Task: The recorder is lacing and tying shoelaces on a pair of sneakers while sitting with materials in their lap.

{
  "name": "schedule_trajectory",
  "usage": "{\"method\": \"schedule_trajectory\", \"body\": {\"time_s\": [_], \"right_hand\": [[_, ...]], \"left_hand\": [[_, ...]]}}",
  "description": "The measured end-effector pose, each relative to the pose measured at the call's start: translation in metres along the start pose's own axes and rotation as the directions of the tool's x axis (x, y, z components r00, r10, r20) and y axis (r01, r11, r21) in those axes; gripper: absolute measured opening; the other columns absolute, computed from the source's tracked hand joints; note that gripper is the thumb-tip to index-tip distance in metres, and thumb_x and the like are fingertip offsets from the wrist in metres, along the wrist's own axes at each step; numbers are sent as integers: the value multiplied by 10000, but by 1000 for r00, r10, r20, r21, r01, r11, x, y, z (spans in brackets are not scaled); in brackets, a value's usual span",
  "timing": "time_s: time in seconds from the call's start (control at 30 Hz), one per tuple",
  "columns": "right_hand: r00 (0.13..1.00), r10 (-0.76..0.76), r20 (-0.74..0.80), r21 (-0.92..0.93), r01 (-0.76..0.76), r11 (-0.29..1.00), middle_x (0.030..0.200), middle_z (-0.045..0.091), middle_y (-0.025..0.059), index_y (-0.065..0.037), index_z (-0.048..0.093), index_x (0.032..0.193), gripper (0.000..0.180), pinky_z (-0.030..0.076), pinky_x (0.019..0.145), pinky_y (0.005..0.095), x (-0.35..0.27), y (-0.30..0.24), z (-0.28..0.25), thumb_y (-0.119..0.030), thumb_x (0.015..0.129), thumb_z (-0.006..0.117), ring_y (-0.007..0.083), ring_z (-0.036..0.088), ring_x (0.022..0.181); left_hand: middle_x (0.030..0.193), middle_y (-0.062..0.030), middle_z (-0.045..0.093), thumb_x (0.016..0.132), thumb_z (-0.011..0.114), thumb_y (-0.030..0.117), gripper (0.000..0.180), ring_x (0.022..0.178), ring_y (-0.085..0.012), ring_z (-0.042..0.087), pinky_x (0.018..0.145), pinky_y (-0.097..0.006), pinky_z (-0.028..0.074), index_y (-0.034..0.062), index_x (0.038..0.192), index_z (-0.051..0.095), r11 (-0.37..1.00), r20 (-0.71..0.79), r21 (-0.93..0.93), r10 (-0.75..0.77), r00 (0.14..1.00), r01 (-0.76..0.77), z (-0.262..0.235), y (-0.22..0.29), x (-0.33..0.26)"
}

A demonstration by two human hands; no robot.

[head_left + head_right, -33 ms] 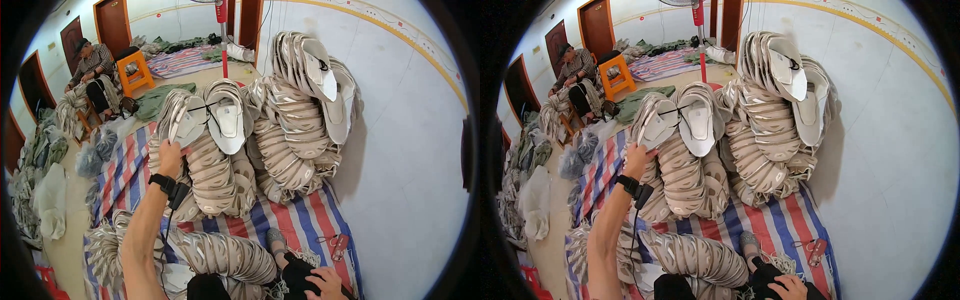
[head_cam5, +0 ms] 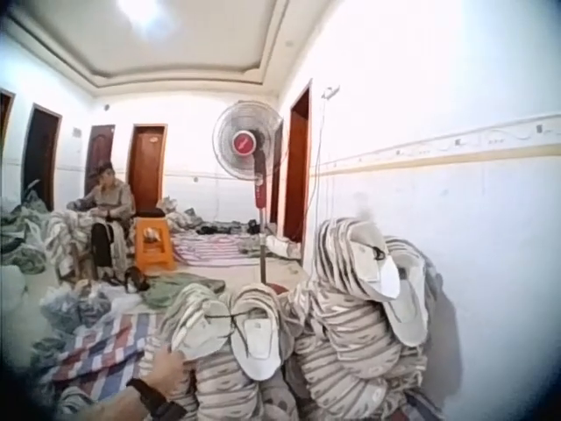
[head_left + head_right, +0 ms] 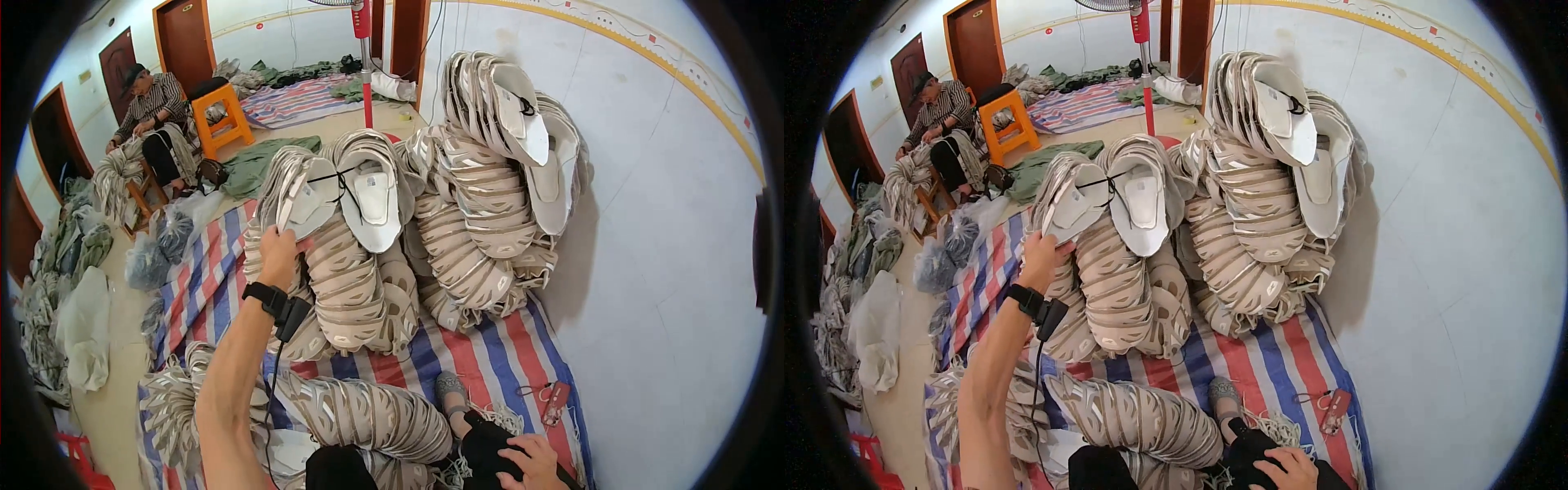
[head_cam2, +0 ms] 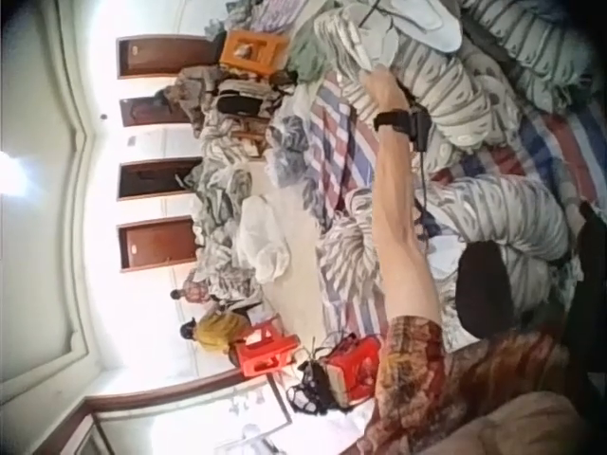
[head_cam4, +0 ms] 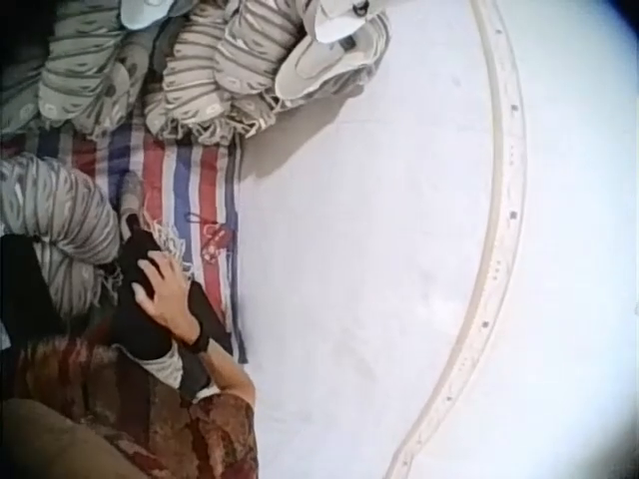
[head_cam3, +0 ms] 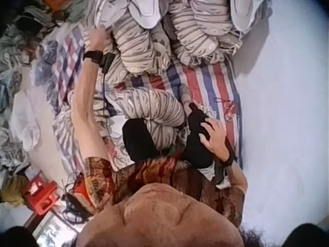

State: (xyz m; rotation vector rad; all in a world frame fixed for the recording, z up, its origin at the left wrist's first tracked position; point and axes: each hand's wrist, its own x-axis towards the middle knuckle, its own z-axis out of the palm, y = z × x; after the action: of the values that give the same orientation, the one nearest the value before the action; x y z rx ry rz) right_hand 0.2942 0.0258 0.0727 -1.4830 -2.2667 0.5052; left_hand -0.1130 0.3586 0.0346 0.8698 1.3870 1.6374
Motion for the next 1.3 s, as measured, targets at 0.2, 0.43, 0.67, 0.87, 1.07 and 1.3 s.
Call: {"method": "schedule_trajectory", "body": {"time_s": [0.2, 0.43, 0.67, 0.87, 1.07, 1.3], "right_hand": [[1000, -12, -9, 25, 12, 1000, 1060, 517, 176, -53, 554, 1026, 386, 414, 802, 422, -3, 4, 3, -171, 666, 629, 366, 495, 934], [998, -38, -58, -30, 37, 999, 943, 553, 122, -64, 610, 887, 331, 441, 712, 400, 2, 4, 7, -234, 605, 651, 312, 519, 857], [996, -68, -51, -54, 66, 996, 946, 546, 134, -42, 604, 890, 347, 439, 737, 396, 6, -1, 19, -216, 599, 678, 323, 508, 879], [996, -69, -51, -82, 65, 995, 966, 540, 143, -37, 597, 904, 350, 438, 751, 400, 5, -1, 18, -194, 600, 672, 326, 506, 887], [998, -57, -27, -123, 53, 991, 969, 538, 141, -37, 589, 912, 351, 435, 729, 397, 2, 1, 12, -194, 608, 670, 325, 507, 889], [992, -115, -54, -76, 111, 991, 973, 540, 133, -44, 590, 916, 333, 441, 717, 399, 9, -2, 17, -188, 622, 654, 323, 508, 878]], "left_hand": [[1027, -158, 540, 754, 378, -44, 302, 843, -250, 586, 739, -335, 545, -119, 1029, 478, 999, 79, 24, 21, 997, -23, -5, 60, -42], [1059, -147, 561, 776, 397, -2, 361, 886, -208, 589, 723, -290, 520, -81, 1122, 465, 998, 247, 63, -19, 969, 4, -56, 118, -149], [1149, -96, 508, 748, 417, -41, 519, 960, -178, 562, 704, -314, 552, 12, 1262, 368, 977, 271, 128, -199, 942, 169, -145, 45, -246], [1141, -122, 498, 779, 443, -76, 554, 926, -198, 576, 679, -325, 557, 3, 1307, 293, 964, 359, 247, -187, 914, 100, -130, 4, -299], [1092, -122, 527, 786, 402, -101, 488, 823, -213, 610, 624, -305, 553, 13, 1260, 367, 906, 296, 291, -391, 872, 307, -192, -12, -265], [1171, -119, 487, 773, 384, -113, 552, 943, -229, 563, 658, -336, 565, 72, 1292, 363, 920, 239, 344, -279, 930, 188, -197, -51, -206]]}}
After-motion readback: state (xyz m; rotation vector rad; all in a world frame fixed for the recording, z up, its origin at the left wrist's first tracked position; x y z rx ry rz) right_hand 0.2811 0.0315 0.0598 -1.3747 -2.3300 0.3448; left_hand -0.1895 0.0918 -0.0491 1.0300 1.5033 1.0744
